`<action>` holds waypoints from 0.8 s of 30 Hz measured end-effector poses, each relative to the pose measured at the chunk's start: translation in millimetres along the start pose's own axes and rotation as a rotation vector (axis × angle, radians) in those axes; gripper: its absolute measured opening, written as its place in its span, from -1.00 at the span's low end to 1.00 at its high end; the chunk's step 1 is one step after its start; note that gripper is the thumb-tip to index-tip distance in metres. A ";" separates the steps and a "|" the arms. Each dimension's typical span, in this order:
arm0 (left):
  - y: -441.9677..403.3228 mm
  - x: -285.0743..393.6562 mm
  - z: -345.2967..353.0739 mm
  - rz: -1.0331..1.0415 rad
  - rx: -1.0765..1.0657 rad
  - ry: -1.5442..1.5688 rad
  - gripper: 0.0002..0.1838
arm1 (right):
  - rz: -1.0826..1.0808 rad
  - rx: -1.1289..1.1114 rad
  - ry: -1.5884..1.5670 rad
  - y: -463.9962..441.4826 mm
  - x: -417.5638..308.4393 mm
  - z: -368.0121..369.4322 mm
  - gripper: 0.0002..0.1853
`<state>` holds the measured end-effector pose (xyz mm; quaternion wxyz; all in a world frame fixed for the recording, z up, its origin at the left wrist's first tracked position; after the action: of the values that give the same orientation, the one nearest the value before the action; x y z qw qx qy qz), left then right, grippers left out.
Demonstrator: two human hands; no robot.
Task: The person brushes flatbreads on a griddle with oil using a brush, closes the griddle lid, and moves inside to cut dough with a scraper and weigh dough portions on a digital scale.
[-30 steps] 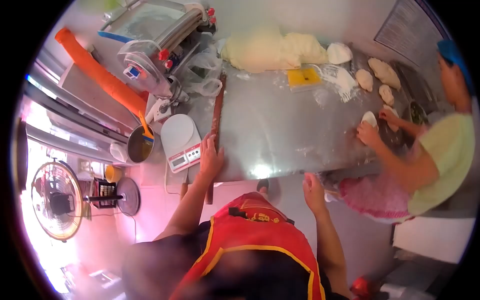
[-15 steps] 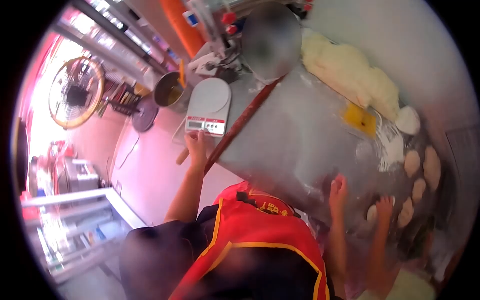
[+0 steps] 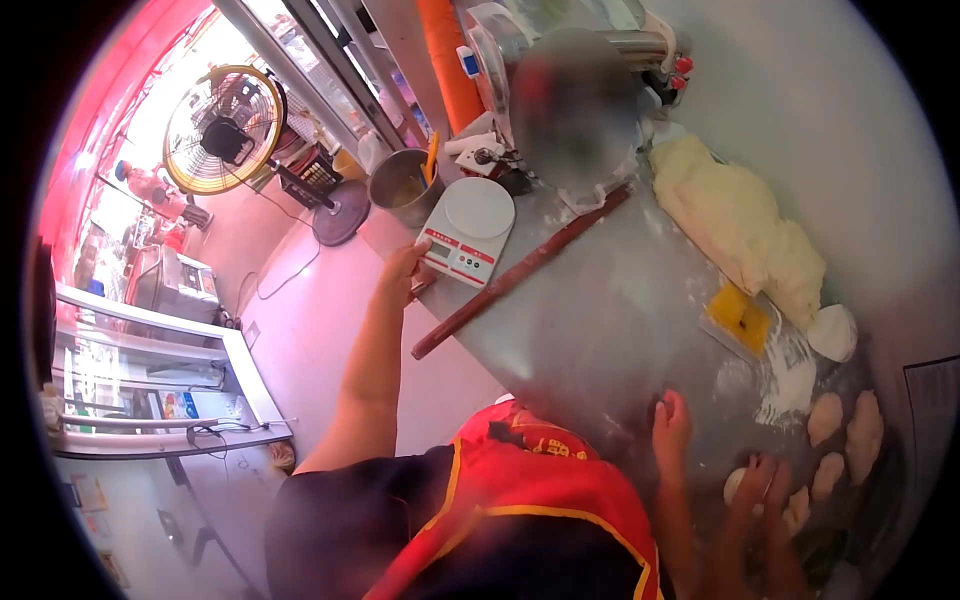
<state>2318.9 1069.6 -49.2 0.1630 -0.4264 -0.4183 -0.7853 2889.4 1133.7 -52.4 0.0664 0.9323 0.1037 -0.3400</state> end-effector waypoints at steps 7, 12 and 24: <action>57.5 40.6 68.1 0.851 0.076 -0.713 -0.78 | -0.046 0.009 -0.029 -1.0 -12.0 0.1 -0.72; 86.9 26.6 96.4 1.009 0.078 -1.008 -0.78 | -0.023 0.000 -0.025 2.8 -16.2 -2.3 -0.72; 91.1 -18.4 116.8 0.654 0.059 -0.294 -0.73 | -0.008 -0.066 -0.082 4.0 48.6 14.3 -0.67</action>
<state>2447.8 1106.3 16.7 0.3559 -0.6412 -0.3014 -0.6094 2917.9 1134.2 -94.5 0.1000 0.9144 0.1158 -0.3748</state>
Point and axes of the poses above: each hand's wrist, its own y-axis away from the middle knuckle, its own z-axis out of the palm, x = y × z, the point moved 2 cm from there along -y, towards the middle knuckle, and after that the axes turned 9 degrees about y, right-handed, at the moved point
